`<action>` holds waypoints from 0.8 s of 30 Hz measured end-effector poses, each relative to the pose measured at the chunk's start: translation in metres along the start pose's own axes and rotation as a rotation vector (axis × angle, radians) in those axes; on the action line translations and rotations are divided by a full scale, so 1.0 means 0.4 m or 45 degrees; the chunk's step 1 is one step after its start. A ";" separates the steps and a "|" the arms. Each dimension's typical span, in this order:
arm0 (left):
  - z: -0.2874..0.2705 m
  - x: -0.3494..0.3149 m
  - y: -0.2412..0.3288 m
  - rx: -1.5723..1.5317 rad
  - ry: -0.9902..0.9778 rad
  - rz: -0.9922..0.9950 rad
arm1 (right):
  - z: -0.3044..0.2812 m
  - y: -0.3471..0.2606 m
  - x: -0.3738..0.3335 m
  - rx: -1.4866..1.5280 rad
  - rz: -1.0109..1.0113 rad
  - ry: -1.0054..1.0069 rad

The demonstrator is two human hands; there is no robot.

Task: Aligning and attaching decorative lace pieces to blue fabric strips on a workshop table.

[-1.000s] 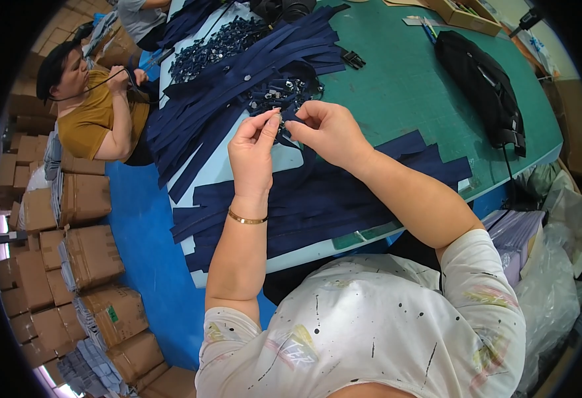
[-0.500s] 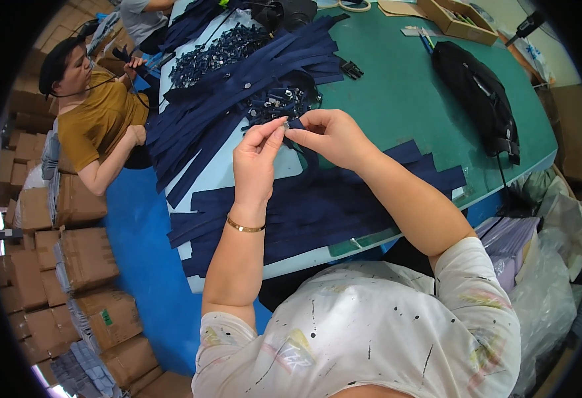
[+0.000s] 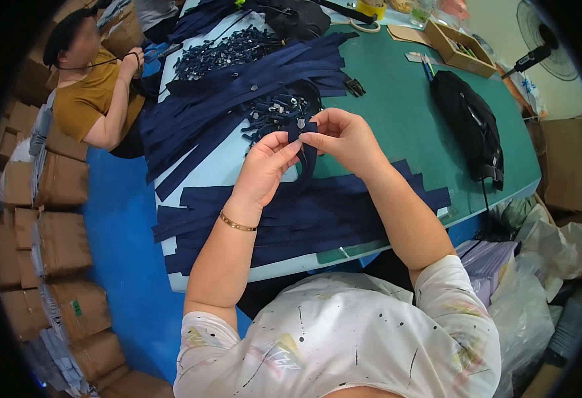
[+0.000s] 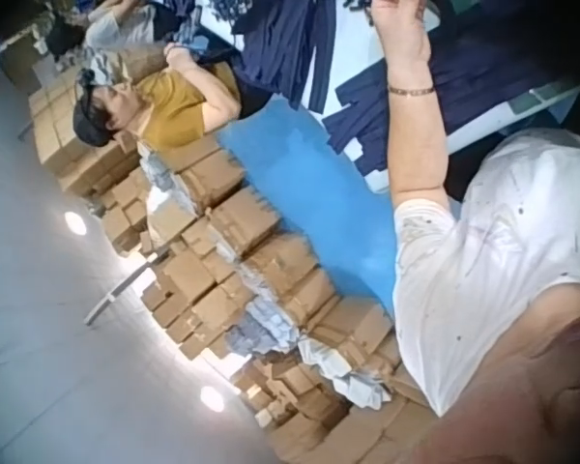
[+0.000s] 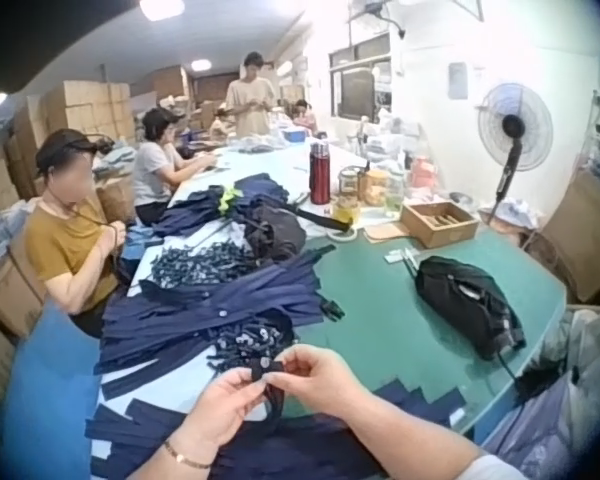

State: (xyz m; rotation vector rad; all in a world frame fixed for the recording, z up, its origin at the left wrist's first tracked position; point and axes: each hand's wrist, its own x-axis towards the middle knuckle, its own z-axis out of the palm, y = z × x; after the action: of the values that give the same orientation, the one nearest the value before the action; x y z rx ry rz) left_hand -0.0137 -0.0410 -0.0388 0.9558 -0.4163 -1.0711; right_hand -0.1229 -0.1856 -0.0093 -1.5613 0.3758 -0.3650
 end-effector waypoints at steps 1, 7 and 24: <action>0.001 0.001 -0.001 -0.011 0.000 0.009 | -0.002 0.000 -0.001 0.022 -0.009 0.008; 0.001 0.001 -0.005 0.035 -0.011 0.005 | -0.008 0.000 -0.002 0.049 -0.133 0.039; 0.008 -0.009 0.002 0.203 0.010 0.117 | 0.005 -0.017 -0.020 -0.264 -0.276 0.049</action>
State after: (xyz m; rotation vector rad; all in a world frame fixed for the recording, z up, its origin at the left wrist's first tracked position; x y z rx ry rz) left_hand -0.0172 -0.0392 -0.0356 1.0709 -0.5403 -0.9614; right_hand -0.1292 -0.1801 -0.0024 -1.8061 0.2812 -0.5384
